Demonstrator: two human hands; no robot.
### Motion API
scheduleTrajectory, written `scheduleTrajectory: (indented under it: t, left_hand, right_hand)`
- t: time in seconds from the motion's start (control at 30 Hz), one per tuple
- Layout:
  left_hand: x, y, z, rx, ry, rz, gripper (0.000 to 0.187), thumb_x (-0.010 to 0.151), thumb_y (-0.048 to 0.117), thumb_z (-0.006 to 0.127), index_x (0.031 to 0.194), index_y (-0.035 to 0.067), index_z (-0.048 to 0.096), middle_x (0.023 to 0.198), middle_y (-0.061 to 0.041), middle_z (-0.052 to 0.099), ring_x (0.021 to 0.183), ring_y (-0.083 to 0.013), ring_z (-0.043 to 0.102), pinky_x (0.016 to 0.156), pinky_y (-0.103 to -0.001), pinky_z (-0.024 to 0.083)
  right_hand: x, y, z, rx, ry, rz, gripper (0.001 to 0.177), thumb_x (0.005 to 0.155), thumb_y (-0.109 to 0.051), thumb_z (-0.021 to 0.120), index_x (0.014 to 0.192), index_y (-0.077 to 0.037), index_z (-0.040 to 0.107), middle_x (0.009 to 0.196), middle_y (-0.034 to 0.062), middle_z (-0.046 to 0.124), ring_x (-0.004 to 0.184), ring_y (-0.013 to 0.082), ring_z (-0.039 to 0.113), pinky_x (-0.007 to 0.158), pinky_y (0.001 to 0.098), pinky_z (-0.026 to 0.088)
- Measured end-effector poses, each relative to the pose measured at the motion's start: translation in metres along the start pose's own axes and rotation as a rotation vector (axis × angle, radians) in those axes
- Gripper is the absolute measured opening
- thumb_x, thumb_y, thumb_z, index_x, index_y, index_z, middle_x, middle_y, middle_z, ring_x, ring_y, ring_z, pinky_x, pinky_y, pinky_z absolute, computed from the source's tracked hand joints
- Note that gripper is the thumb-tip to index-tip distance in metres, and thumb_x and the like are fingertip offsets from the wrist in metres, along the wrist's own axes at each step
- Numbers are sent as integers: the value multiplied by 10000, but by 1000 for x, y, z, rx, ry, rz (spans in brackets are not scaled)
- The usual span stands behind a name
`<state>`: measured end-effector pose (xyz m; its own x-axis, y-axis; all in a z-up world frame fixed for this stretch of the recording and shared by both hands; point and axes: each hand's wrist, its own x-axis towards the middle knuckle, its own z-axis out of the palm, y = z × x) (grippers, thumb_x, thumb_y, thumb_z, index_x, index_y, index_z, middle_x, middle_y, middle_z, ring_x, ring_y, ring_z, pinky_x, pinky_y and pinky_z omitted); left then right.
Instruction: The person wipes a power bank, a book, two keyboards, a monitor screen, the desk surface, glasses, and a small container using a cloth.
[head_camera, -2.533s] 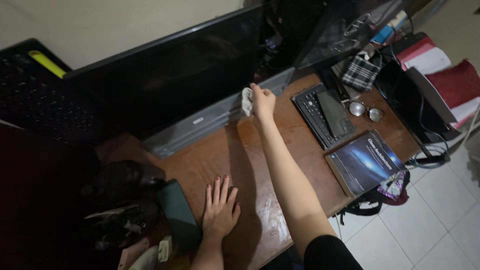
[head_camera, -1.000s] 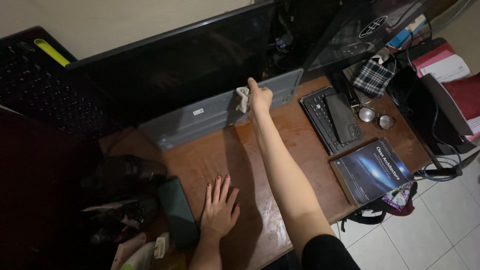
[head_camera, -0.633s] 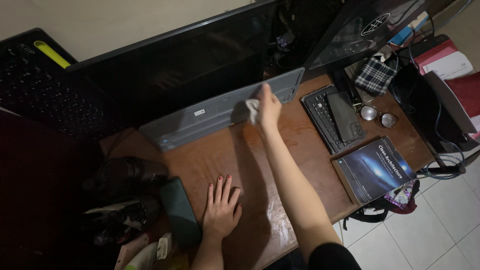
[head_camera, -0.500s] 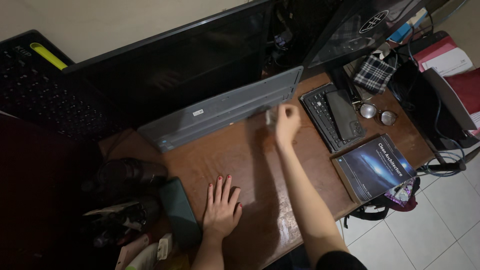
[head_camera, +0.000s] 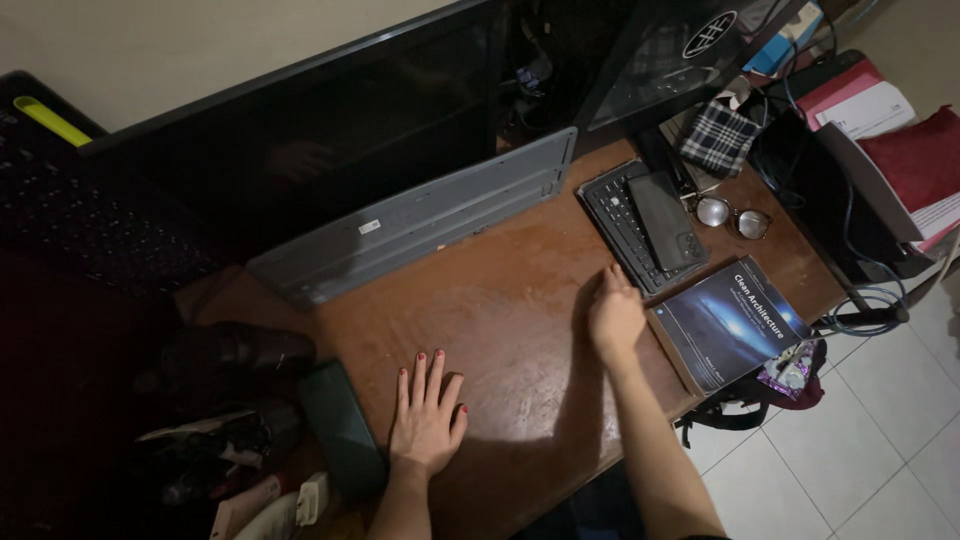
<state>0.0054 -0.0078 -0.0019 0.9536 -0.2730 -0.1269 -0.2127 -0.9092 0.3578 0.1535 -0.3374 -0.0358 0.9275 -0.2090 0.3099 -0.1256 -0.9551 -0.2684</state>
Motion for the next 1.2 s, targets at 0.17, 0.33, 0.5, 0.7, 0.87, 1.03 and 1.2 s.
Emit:
scheduleTrajectory:
  t: [0.17,0.33,0.5,0.7,0.87,1.03,1.2]
  left_hand:
    - [1,1,1,24,-21,-8,511,919,394,521,1369,153,502,1652,-132,155,1524,-380,93,1212,-594,95]
    - [5,5,-3,53,-148,-57,546,949,401,482,1449,182,479,1717,-117,86,1530,-366,40,1221,-583,61]
    - [4,3,1,60,-164,-63,547,951,400,479,1455,184,477,1715,-115,89,1531,-360,39,1223,-583,67]
    - [5,2,6,52,-65,-28,544,930,402,496,1424,174,509,1703,-130,140,1516,-379,79,1197,-601,113]
    - [5,3,5,84,-26,-8,543,919,398,511,1408,161,519,1687,-144,160,1504,-387,104,1186,-611,133]
    - [5,5,3,85,-20,-11,540,916,404,511,1403,170,521,1693,-136,159,1514,-380,102,1193,-608,136]
    - [8,8,-1,121,-125,-52,547,936,417,480,1435,193,489,1709,-124,111,1526,-364,62,1211,-600,108]
  right_hand:
    - [57,95,-2,125,371,28,157,1001,-44,601,1146,2,640,1175,215,635,1145,422,598,1033,492,484]
    - [132,169,-13,98,-53,295,742,912,-491,799,1393,35,592,1246,317,603,1253,498,423,1032,518,373]
    - [170,184,-12,194,-461,302,978,684,-630,811,1408,-2,614,1358,205,681,1327,395,582,1256,448,295]
    - [176,163,-23,384,-458,493,1172,557,-399,975,1483,4,379,1356,230,615,1233,421,561,987,536,504]
    - [182,167,-20,487,-445,343,1192,563,-351,1020,1436,95,341,1368,277,602,1209,373,657,978,413,564]
    - [178,170,-19,564,-572,427,1261,522,-335,1006,1468,53,269,1366,277,548,1194,350,613,995,431,521]
    - [163,161,-28,594,-666,428,1006,576,-322,981,1382,110,560,1263,279,690,1126,340,691,1023,403,533]
